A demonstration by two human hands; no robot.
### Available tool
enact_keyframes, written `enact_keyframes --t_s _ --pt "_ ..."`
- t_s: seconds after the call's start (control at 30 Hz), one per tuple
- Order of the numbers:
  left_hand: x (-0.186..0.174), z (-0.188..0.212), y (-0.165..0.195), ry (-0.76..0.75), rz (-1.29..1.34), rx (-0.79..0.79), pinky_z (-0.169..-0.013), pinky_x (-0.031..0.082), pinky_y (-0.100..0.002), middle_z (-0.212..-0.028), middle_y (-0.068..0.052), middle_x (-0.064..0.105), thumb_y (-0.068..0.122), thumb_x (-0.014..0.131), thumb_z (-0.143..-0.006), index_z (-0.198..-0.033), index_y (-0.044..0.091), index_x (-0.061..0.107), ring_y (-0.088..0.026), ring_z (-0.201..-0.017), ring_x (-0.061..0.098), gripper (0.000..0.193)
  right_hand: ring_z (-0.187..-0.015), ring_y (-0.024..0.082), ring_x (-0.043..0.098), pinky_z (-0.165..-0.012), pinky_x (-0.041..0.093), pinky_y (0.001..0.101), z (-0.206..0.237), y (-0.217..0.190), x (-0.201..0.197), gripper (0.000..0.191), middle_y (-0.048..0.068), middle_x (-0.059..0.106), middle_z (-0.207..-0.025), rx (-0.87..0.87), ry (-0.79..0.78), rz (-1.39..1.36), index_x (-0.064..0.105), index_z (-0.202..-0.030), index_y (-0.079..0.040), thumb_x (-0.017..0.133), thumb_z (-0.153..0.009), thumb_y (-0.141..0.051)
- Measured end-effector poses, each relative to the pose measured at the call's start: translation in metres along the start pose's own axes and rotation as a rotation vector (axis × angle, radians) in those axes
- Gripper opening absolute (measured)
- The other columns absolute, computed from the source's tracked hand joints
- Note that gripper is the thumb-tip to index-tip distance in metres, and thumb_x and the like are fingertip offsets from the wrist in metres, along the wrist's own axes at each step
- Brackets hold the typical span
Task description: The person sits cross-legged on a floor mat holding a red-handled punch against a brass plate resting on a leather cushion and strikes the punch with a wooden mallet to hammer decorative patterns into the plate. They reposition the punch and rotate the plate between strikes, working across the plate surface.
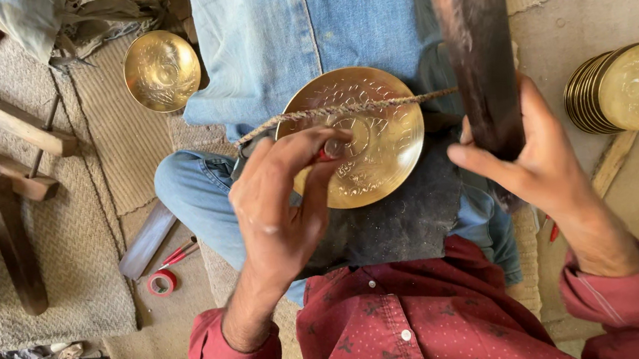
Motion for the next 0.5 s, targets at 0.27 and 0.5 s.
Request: enact_keyframes --t_s 0.27,0.5 --pt "0.063 -0.013 -0.022 -0.263 0.585 -0.299 -0.09 0.064 -0.027 -0.114 -0.009 0.072 -0.005 0.077 -0.094 -0.132 0.002 0.051 -0.017 -0.106 0.074 0.046 -0.081 0.019 0.068 -0.072 0.059 0.0301 0.05 -0.017 -0.042 0.083 0.015 0.062 -0.108 -0.013 0.008 -0.539 0.032 -0.158 -0.001 0.07 -0.086 0.011" --pt "0.078 -0.015 -0.023 -0.352 0.612 -0.191 -0.092 0.065 -0.028 -0.117 -0.008 0.075 -0.005 0.076 -0.095 -0.135 0.002 0.056 -0.015 -0.108 0.076 0.046 -0.072 0.02 0.066 -0.06 0.057 0.0315 0.074 -0.008 -0.06 0.066 0.014 0.058 -0.097 0.142 0.168 -0.467 0.036 -0.139 -0.003 0.067 -0.084 0.015"
Point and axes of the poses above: each hand's wrist, its own z-axis away from the middle knuckle, its own x-axis out of the palm, y = z × x, the point moved 4 cm from there along -z, towards the middle knuckle
